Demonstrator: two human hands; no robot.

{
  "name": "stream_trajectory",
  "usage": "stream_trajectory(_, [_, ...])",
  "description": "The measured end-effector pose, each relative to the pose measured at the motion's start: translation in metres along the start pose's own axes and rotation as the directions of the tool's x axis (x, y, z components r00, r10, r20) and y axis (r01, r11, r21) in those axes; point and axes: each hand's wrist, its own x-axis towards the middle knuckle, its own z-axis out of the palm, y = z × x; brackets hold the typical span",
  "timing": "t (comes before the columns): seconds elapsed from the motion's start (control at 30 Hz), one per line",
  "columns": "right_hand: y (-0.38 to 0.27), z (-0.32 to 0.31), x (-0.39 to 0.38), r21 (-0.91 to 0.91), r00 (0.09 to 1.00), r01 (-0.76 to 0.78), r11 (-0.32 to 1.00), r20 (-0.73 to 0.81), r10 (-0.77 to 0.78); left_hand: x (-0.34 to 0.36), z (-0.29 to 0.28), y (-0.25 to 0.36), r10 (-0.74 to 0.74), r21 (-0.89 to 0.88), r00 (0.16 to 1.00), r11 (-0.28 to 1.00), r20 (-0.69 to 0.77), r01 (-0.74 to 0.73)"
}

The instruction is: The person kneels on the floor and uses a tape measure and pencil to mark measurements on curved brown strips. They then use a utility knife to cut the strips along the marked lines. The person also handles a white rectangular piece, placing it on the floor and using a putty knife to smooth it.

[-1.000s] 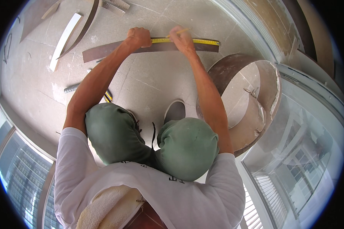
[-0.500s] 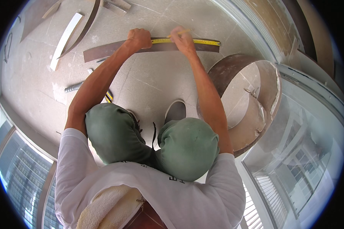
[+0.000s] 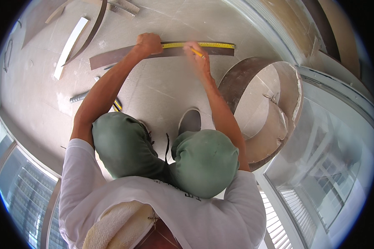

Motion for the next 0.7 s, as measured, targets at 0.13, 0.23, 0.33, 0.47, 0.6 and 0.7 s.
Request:
stream_trajectory(0.13, [-0.002,0.021,-0.045,-0.312,0.944,0.325,0.893,0.161,-0.287,-0.001,-0.007,0.003,-0.006,0.011,1.0,1.0,0.025,0.006])
stream_trajectory(0.23, [0.004,0.034,-0.061,-0.511,0.897,0.44,0.738,0.22,-0.383,0.002,-0.004,0.0,0.007,0.009,1.0,1.0,0.026,-0.008])
stream_trajectory(0.33, [0.012,0.036,-0.067,-0.557,0.892,0.45,0.698,0.303,-0.334,-0.001,-0.004,-0.002,0.032,-0.021,0.999,0.999,0.027,-0.032])
stream_trajectory(0.47, [0.019,0.031,-0.067,-0.535,0.873,0.485,0.692,0.347,-0.343,-0.007,-0.001,0.003,0.08,-0.023,0.996,0.997,0.045,-0.079])
stream_trajectory(0.6, [0.018,0.034,-0.069,-0.521,0.874,0.484,0.703,0.317,-0.367,-0.006,0.01,0.002,0.082,0.014,0.994,0.996,0.076,-0.084])
stream_trajectory(0.7, [0.019,0.036,-0.07,-0.527,0.879,0.477,0.704,0.297,-0.374,-0.009,0.015,0.001,0.054,0.013,0.995,0.998,0.086,-0.055])
